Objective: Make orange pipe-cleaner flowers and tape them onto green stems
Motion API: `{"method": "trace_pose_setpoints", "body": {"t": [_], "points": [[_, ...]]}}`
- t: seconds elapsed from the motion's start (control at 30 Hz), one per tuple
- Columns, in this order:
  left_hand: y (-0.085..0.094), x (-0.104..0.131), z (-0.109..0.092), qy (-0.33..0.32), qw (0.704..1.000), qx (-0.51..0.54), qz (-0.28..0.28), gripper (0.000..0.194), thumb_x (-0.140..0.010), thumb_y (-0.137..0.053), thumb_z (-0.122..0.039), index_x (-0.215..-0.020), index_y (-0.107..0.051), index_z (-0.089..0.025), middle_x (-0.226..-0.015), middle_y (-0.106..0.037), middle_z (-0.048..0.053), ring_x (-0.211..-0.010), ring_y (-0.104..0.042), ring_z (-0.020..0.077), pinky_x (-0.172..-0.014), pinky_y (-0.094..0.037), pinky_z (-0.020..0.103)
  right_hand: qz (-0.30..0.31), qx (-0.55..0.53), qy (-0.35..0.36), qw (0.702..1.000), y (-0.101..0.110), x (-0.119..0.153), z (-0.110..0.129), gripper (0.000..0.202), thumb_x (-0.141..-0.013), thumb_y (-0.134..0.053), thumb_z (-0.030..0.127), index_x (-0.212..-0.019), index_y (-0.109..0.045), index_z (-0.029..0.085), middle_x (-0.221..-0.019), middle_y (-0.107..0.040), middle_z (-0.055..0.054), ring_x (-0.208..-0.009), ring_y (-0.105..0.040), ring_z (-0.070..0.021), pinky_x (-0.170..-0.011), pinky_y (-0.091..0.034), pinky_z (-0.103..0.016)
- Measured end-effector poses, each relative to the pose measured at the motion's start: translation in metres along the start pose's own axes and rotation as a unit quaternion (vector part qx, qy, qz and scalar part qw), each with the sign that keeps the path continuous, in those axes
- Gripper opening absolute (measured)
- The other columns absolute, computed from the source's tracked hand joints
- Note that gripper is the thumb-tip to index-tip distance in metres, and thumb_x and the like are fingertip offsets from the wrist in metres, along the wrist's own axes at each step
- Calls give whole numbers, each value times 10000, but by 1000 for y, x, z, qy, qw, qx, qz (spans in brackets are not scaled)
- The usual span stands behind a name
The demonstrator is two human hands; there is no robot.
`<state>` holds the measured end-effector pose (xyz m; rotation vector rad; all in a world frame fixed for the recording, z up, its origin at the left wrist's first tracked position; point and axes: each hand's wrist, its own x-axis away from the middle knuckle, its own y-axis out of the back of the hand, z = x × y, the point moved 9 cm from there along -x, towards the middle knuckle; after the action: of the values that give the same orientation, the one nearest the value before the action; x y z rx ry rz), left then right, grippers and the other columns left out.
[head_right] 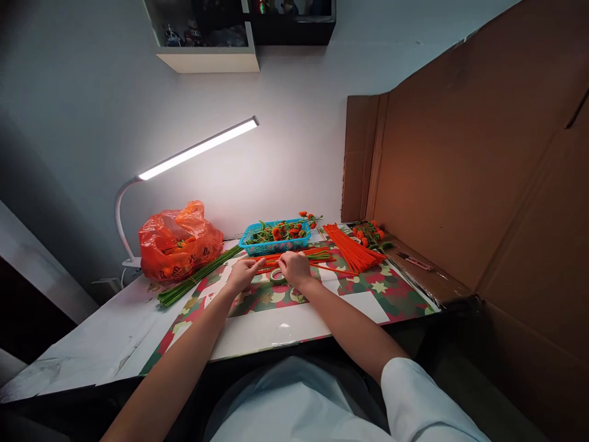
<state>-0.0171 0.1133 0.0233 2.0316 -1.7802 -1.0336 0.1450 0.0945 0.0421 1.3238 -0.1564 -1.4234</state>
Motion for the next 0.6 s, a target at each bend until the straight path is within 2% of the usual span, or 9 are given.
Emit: {"method": "trace_pose_setpoints", "body": {"t": [0.17, 0.37, 0.5, 0.6], "points": [[7, 2, -1, 4, 999, 0, -46, 555, -754, -526, -585, -431, -271, -213, -439, -253, -39, -454, -241, 109, -490, -170, 272, -19, -27, -9, 999, -3, 3, 1, 194, -894, -522, 236, -858, -705, 180, -847, -706, -73, -749, -616, -183, -708, -356, -296], [10, 4, 3, 28, 997, 13, -73, 541, -776, -502, -567, -429, -287, -211, -444, -261, -35, -457, -259, 112, -490, -162, 277, -38, -59, -8, 998, -1, 4, 6, 223, -879, -534, 219, -999, -715, 172, -890, -707, -94, -802, -634, -203, -721, -412, -298], [4, 4, 12, 68, 991, 99, -64, 540, -753, -529, -591, -456, -284, -212, -458, -229, -49, -454, -220, 95, -480, -130, 272, -79, -135, 18, 988, 3, 6, 9, 279, -891, -513, 231, -1101, -695, 208, -978, -706, -85, -865, -639, -191, -751, -449, -283], [-3, 6, 17, 105, 974, 197, -49, 535, -726, -582, -579, -485, -276, -213, -461, -210, -66, -438, -181, 75, -461, -110, 261, -113, -210, 18, 971, 7, 6, 7, 283, -887, -511, 249, -1084, -711, 209, -917, -708, -75, -803, -635, -176, -705, -466, -271]]}}
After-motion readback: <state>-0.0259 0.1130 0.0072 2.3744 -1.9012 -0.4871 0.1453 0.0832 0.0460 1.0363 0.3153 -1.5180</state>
